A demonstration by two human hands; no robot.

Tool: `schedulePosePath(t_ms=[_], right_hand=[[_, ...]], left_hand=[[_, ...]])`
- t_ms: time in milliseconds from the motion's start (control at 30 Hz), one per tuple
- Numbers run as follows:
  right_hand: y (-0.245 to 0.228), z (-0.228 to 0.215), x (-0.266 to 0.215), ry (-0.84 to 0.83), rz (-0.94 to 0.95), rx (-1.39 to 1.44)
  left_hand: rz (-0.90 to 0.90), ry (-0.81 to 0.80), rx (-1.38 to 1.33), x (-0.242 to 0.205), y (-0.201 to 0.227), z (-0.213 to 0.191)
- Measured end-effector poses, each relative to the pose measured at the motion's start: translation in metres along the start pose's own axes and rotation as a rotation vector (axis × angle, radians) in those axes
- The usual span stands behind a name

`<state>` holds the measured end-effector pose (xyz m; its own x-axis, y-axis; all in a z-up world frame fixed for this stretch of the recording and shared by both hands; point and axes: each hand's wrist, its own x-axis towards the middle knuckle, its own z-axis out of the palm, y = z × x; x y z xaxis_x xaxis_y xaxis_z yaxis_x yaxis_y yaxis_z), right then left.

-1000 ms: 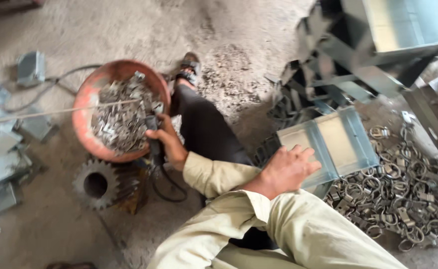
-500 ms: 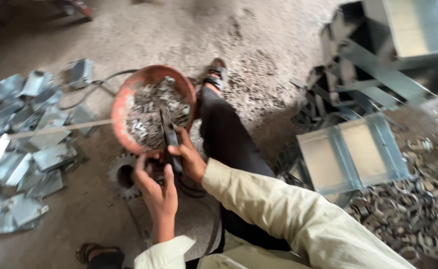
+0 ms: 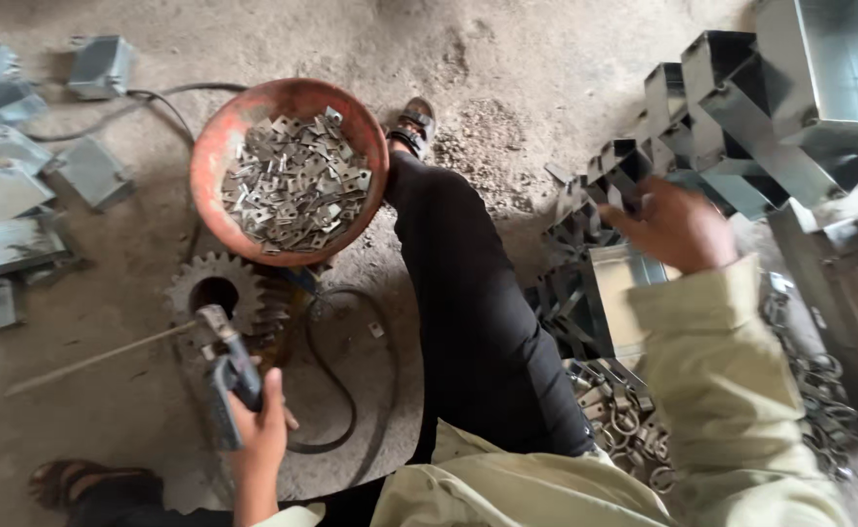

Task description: The person welds small metal brackets onto rectangular metal boxes using a welding torch. They pick up brackets from a red bowl, position them on the boxes, and weld them in place, creating sparks. The person occasionally adjusts the boxes and uses a metal rod to tap the welded joints.

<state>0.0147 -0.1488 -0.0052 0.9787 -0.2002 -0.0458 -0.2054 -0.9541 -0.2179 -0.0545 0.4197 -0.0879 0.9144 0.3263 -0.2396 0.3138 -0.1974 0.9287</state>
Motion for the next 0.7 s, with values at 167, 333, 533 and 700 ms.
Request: schedulePosePath(t_ms=[167,333,533,700], right_hand=[[0.104,0.075,0.000,-0.249,-0.503,-0.550],[0.057,0.086,-0.060,-0.451,0.388,-0.151],[0.062,0.055,-0.051,-0.284,0.068,-0.035],[-0.020,-0.028,-0.035,-0.278,-0.001,0.265]], left_hand=[[0.069,0.016,-0.073,-0.013,0.023,-0.009],[0.154,0.098,0.165,-0.022,0.041,-0.016],[0.407,0.168,0.120,-0.020,0.039,-0.022],[0.480,0.215,0.035,-0.015,0.027,-0.022]])
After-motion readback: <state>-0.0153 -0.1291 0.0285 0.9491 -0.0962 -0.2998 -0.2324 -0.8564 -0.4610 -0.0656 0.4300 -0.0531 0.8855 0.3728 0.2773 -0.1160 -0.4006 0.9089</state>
